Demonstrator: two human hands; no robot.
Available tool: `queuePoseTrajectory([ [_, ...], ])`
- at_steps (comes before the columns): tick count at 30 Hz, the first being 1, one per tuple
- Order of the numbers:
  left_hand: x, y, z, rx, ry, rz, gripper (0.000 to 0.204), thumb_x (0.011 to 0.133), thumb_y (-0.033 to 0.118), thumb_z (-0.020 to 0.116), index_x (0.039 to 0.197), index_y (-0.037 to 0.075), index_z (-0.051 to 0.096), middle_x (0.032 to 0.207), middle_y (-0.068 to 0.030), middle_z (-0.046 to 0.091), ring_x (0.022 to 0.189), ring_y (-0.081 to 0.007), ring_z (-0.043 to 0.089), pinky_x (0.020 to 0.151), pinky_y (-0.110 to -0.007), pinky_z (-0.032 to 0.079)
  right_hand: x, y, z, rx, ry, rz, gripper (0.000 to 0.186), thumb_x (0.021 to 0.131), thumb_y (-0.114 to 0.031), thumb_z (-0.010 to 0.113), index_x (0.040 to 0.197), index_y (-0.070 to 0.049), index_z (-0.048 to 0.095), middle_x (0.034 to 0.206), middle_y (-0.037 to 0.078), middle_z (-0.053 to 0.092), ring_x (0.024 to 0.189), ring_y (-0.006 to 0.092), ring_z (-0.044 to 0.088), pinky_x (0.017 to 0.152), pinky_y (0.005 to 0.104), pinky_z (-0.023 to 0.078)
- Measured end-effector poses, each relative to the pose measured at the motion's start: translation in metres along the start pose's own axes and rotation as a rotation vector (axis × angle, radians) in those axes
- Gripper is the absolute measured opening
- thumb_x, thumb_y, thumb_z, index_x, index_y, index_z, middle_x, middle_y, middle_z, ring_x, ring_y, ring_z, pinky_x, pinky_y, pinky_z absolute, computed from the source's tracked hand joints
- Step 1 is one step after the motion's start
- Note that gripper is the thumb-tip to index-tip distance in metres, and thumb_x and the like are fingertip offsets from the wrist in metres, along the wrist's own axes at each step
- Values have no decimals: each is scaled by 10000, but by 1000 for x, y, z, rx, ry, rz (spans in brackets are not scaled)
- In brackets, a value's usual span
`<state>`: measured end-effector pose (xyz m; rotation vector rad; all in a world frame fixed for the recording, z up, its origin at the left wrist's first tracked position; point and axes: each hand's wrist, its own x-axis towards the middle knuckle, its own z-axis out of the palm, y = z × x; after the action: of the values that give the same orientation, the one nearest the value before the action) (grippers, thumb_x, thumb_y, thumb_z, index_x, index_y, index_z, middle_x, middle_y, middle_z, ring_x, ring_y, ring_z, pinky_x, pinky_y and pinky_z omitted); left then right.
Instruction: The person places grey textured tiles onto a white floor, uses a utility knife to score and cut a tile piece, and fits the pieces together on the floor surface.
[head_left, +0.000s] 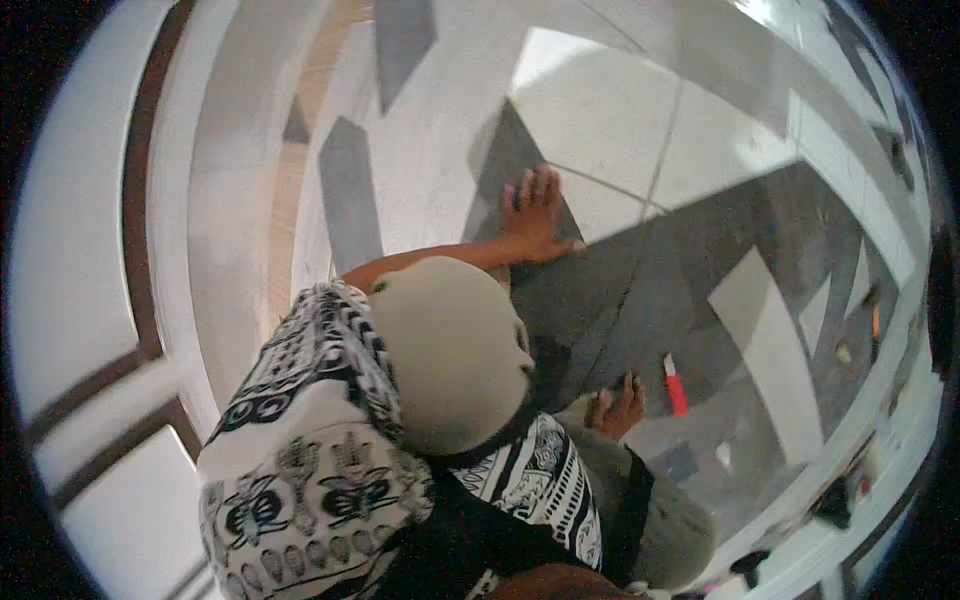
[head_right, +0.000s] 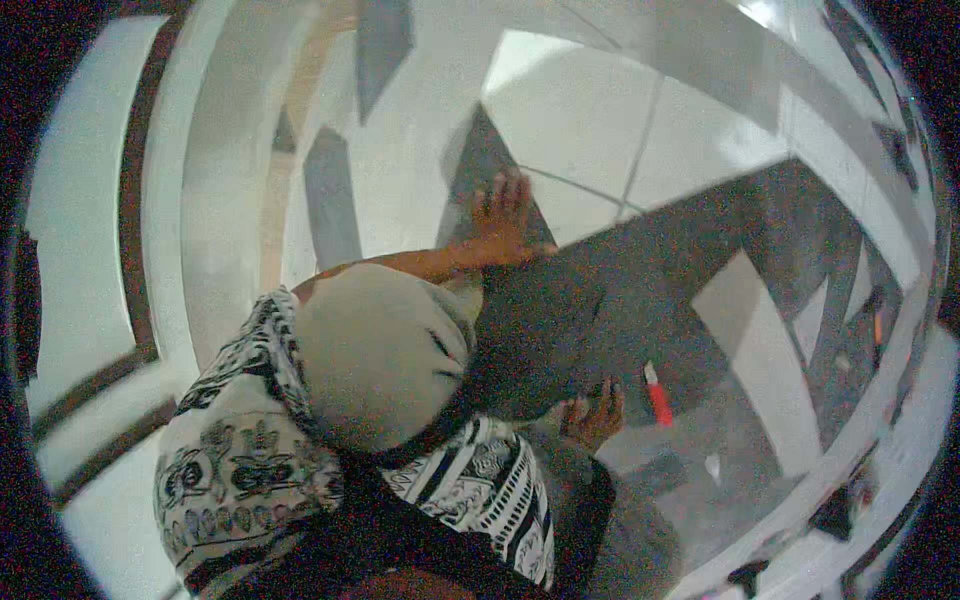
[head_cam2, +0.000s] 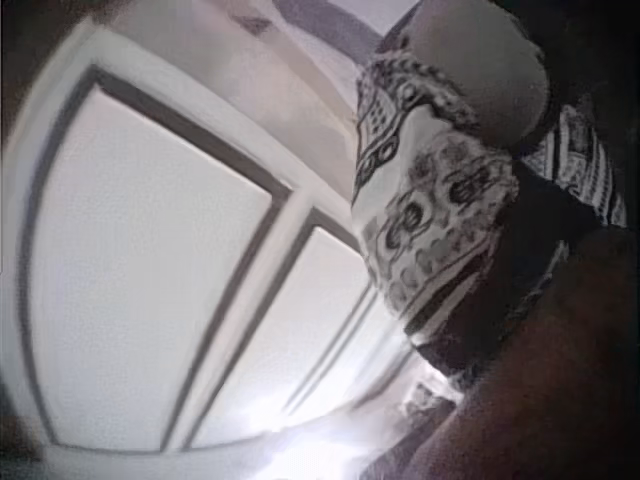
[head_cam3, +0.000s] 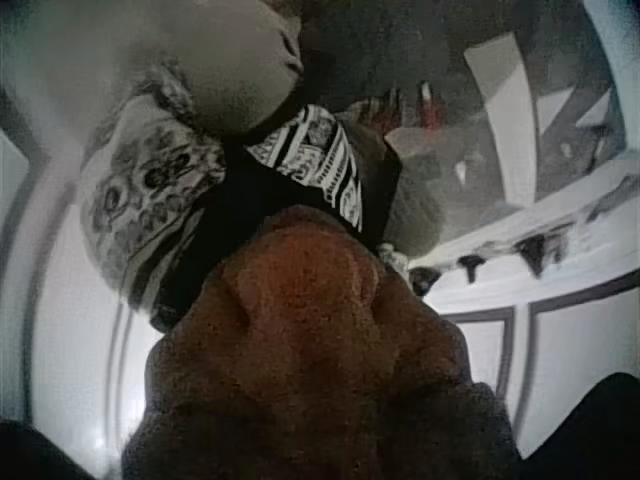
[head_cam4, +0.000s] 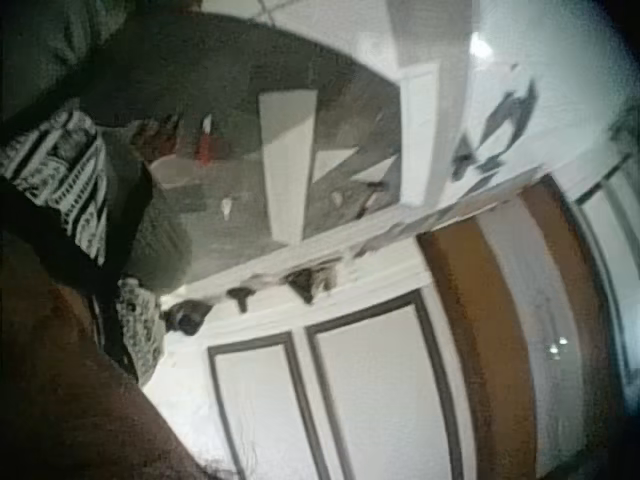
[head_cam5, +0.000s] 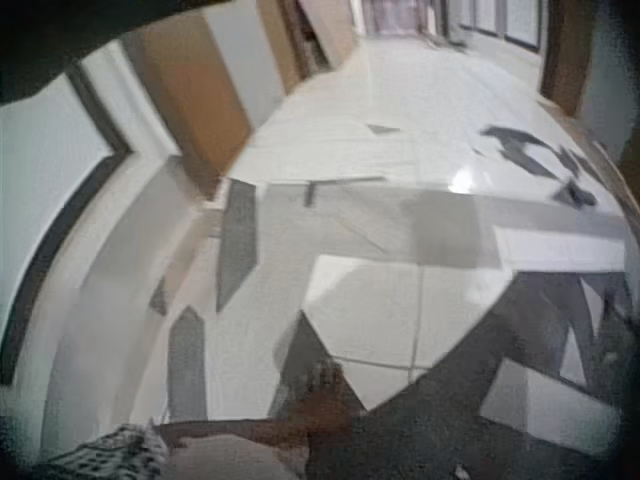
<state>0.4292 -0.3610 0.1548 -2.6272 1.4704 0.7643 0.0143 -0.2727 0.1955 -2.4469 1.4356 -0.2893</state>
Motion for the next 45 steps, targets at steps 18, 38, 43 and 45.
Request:
queuePoseTrajectory([
  [18, -32, -299, 13, -414, 593, -1413, 1178, 723, 869, 646, 1465, -10, 396, 1431, -236, 419, 1374, -446, 381, 1147, -600, 309, 104, 99, -145, -195, -162, -203, 649, 1018, -338, 618, 1527, 10, 415, 1476, 275, 462, 1390, 454, 409, 1136, 550, 350],
  [38, -134, -462, -119, -307, 208, -1012, 1436, 510, 791, 882, 1488, -116, 348, 1427, -305, 536, 1316, -388, 568, 1030, -439, 521, 269, 91, -170, 6, -226, -198, 624, 986, -173, 701, 1555, -134, 447, 1568, 136, 378, 1061, 248, 551, 897, 397, 489],
  [43, -105, -404, -132, -366, 147, -609, 782, 797, 638, 803, 1231, -4, 698, 1112, -169, 756, 1058, -287, 725, 909, -421, 565, 272, 62, -173, -40, -351, -108, 642, 974, -151, 706, 1560, -148, 444, 1577, 146, 365, 1080, 270, 551, 915, 411, 499],
  [45, -100, -375, -155, -44, 160, -501, 711, 841, 607, 775, 1202, -2, 712, 1063, -186, 755, 1009, -306, 725, 856, -445, 562, 280, 61, -177, -33, -356, -60, 636, 971, -143, 707, 1553, -149, 451, 1583, 150, 360, 1125, 285, 555, 933, 418, 504],
])
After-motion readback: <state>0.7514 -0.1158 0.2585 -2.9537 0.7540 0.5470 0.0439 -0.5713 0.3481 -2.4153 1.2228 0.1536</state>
